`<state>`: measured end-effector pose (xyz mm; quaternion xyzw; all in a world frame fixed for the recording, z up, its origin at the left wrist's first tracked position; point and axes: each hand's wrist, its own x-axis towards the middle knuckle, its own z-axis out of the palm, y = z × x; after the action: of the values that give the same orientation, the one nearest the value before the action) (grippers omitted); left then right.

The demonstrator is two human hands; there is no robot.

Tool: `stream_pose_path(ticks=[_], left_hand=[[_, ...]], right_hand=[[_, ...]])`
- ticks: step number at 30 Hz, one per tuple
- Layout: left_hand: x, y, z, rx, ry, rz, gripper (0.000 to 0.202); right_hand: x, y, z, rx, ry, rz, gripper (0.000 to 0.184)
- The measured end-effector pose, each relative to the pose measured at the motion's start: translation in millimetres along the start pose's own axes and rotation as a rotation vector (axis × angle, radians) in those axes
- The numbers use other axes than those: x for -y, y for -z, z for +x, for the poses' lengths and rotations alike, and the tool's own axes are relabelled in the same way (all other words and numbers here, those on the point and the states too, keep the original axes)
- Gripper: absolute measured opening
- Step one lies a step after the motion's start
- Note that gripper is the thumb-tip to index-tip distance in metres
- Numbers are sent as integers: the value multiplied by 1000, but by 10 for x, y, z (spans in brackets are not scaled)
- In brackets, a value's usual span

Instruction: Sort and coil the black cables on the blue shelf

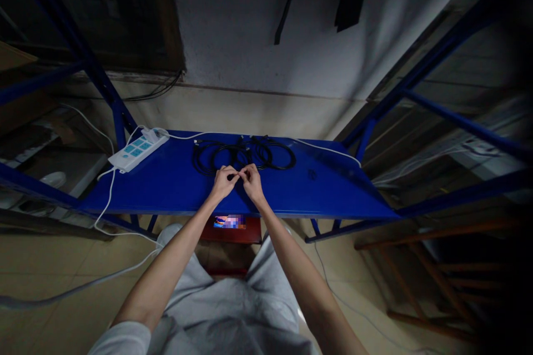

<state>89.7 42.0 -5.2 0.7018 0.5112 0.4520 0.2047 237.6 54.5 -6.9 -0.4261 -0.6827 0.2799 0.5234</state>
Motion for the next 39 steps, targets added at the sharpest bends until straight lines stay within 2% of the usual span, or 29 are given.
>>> stream_pose_path(ticks=[3,7,14,21,27,30,35,39], left_hand=[[-15,-2,-7,32,1,36,5],[-29,-1,-8,27,29,72,8],[-15,16,-25,-43,6,-61,12],[-6,14,-34,-100,1,-97,10],[-19,9,-32,-90,2,-72,11],[0,-3,-24,-87,26,-39,11],[39,10,-24,-103,30,46,17],[31,20,-27,-111,57,96,16]], right_hand=[[8,10,1,-23,-19,8,16],[29,17,-4,22,-42,12,19],[-24,13,-21,1,-94,0,22],[-61,-19,-36,-28,-98,-125,21],[-18,-25,-69,-87,-78,-383,11],[26,-15,-82,-32,-42,-399,12],[105,3,-89,184,99,-303,13],[131,4,-79,165,57,-258,13]])
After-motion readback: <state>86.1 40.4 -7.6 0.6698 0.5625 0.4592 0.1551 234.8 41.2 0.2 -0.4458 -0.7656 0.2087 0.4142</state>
